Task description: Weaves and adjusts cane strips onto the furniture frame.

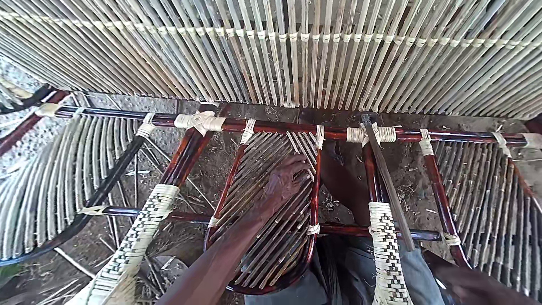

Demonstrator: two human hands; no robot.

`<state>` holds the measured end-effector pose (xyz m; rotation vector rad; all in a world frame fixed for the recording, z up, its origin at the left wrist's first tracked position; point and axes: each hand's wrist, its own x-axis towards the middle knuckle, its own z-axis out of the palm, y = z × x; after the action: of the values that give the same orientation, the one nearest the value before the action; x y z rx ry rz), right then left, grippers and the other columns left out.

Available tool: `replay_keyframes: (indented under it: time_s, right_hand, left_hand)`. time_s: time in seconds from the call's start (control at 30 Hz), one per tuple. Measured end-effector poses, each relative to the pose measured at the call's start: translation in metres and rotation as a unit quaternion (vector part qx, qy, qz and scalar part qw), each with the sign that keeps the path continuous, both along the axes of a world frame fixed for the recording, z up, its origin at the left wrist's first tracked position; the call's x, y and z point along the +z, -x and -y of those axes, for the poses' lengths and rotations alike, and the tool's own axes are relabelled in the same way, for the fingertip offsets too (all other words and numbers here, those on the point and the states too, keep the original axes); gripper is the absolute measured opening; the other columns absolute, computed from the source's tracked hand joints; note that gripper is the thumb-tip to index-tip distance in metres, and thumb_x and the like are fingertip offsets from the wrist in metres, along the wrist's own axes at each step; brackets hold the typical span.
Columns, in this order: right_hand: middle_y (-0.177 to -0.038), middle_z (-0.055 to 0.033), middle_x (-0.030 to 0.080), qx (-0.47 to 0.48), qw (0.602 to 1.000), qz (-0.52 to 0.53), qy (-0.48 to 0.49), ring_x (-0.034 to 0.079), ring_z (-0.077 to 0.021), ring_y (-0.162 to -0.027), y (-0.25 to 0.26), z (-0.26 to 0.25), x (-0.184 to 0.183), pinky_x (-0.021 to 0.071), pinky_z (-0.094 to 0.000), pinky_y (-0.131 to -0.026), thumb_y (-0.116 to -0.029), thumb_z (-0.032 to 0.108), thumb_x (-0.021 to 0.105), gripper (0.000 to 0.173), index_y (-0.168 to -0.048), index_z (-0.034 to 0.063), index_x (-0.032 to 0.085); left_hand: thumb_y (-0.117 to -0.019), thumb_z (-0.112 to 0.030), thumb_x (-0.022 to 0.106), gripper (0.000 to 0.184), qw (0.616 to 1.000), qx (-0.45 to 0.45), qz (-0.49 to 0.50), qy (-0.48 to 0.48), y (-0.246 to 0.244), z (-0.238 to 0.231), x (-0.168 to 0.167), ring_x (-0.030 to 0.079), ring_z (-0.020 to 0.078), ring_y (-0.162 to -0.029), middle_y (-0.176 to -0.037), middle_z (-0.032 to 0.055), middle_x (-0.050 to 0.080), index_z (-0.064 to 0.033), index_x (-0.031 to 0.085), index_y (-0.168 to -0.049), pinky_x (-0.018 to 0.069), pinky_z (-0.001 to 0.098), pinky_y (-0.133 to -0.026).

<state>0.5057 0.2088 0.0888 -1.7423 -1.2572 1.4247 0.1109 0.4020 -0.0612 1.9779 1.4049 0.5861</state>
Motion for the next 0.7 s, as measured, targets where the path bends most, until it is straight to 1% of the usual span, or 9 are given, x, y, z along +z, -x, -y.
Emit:
replay_keyframes:
  time_s: [0.07, 0.1, 0.17, 0.23, 0.33, 0.43, 0.47, 0.6, 0.7]
  right_hand:
    - [-0.106, 0.0029, 0.073, 0.022, 0.996, -0.047, -0.075, 0.072, -0.0116, -0.093, 0.038, -0.043, -0.031, 0.0632, -0.0326, -0.080, -0.0958, 0.013, 0.068, 0.010, -0.100, 0.0168, 0.076]
    - [-0.099, 0.0030, 0.074, 0.012, 0.993, -0.055, -0.101, 0.072, -0.0113, -0.087, 0.064, -0.066, -0.045, 0.0635, -0.0317, -0.076, -0.0933, 0.015, 0.070, 0.008, -0.096, 0.0180, 0.077]
    - [-0.094, -0.0017, 0.075, 0.019, 0.990, -0.047, -0.131, 0.072, -0.0144, -0.080, 0.113, -0.107, -0.068, 0.0634, -0.0336, -0.071, -0.0901, 0.006, 0.069, 0.009, -0.095, 0.0103, 0.076]
    - [-0.098, -0.0039, 0.074, 0.062, 0.987, 0.002, -0.150, 0.072, -0.0133, -0.080, 0.152, -0.139, -0.087, 0.0636, -0.0331, -0.072, -0.0900, -0.001, 0.070, 0.012, -0.099, 0.0057, 0.075]
    - [-0.102, -0.0034, 0.074, 0.093, 0.979, 0.060, -0.172, 0.071, -0.0113, -0.083, 0.187, -0.169, -0.114, 0.0617, -0.0329, -0.073, -0.0908, 0.002, 0.072, 0.016, -0.104, 0.0086, 0.076]
    - [-0.097, -0.0043, 0.076, 0.093, 0.979, 0.064, -0.168, 0.072, -0.0106, -0.082, 0.201, -0.181, -0.135, 0.0619, -0.0306, -0.075, -0.0905, 0.003, 0.072, 0.029, -0.119, 0.0075, 0.073]
    - [-0.098, -0.0051, 0.076, 0.099, 0.978, 0.073, -0.171, 0.073, -0.0115, -0.083, 0.202, -0.181, -0.137, 0.0619, -0.0312, -0.076, -0.0906, 0.002, 0.072, 0.029, -0.119, 0.0072, 0.072]
    - [-0.098, -0.0076, 0.076, 0.108, 0.958, 0.116, -0.237, 0.073, -0.0123, -0.086, 0.203, -0.177, -0.145, 0.0615, -0.0289, -0.077, -0.0855, 0.001, 0.075, 0.014, -0.098, 0.0054, 0.077]
    - [-0.097, -0.0102, 0.076, 0.116, 0.948, 0.117, -0.272, 0.073, -0.0141, -0.088, 0.202, -0.178, -0.147, 0.0608, -0.0287, -0.080, -0.0836, -0.001, 0.076, 0.012, -0.094, 0.0031, 0.077]
  left_hand:
    - [-0.0938, -0.016, 0.074, 0.020, 1.000, 0.001, 0.006, -0.002, 0.000, 0.000, -0.001, 0.060, 0.0231, -0.131, -0.135, 0.0110, 0.066, -0.0079, 0.078, -0.112, 0.0508, 0.0405, -0.108]
    - [-0.0940, -0.016, 0.074, 0.020, 1.000, 0.001, 0.008, 0.003, 0.000, 0.000, 0.000, 0.060, 0.0222, -0.130, -0.136, 0.0107, 0.065, -0.0083, 0.077, -0.112, 0.0511, 0.0403, -0.108]
    - [-0.0937, -0.017, 0.074, 0.020, 1.000, -0.003, 0.011, 0.004, 0.002, -0.001, -0.001, 0.061, 0.0227, -0.130, -0.136, 0.0107, 0.065, -0.0085, 0.077, -0.112, 0.0521, 0.0413, -0.107]
    - [-0.0938, -0.018, 0.074, 0.022, 1.000, -0.009, 0.014, 0.004, 0.002, 0.000, -0.003, 0.061, 0.0230, -0.130, -0.136, 0.0104, 0.065, -0.0085, 0.077, -0.113, 0.0523, 0.0419, -0.106]
    - [-0.0932, -0.015, 0.073, 0.019, 1.000, -0.007, 0.019, 0.006, 0.002, -0.002, -0.001, 0.063, 0.0204, -0.126, -0.134, 0.0091, 0.066, -0.0105, 0.077, -0.112, 0.0540, 0.0391, -0.104]
    - [-0.0934, -0.015, 0.072, 0.019, 1.000, -0.003, 0.017, 0.004, 0.001, -0.002, 0.001, 0.064, 0.0200, -0.124, -0.134, 0.0082, 0.066, -0.0110, 0.078, -0.111, 0.0546, 0.0392, -0.102]
    - [-0.0938, -0.015, 0.072, 0.019, 1.000, -0.002, 0.022, 0.003, 0.001, -0.003, 0.001, 0.064, 0.0202, -0.124, -0.134, 0.0086, 0.066, -0.0103, 0.078, -0.111, 0.0542, 0.0389, -0.103]
    - [-0.0932, -0.013, 0.073, 0.016, 0.999, -0.005, 0.038, -0.014, 0.001, -0.003, -0.002, 0.065, 0.0203, -0.122, -0.129, 0.0096, 0.068, -0.0073, 0.078, -0.107, 0.0540, 0.0372, -0.103]
    - [-0.0929, -0.012, 0.073, 0.015, 0.999, -0.010, 0.041, -0.014, 0.002, -0.003, -0.001, 0.065, 0.0194, -0.120, -0.129, 0.0092, 0.068, -0.0075, 0.078, -0.106, 0.0542, 0.0357, -0.103]
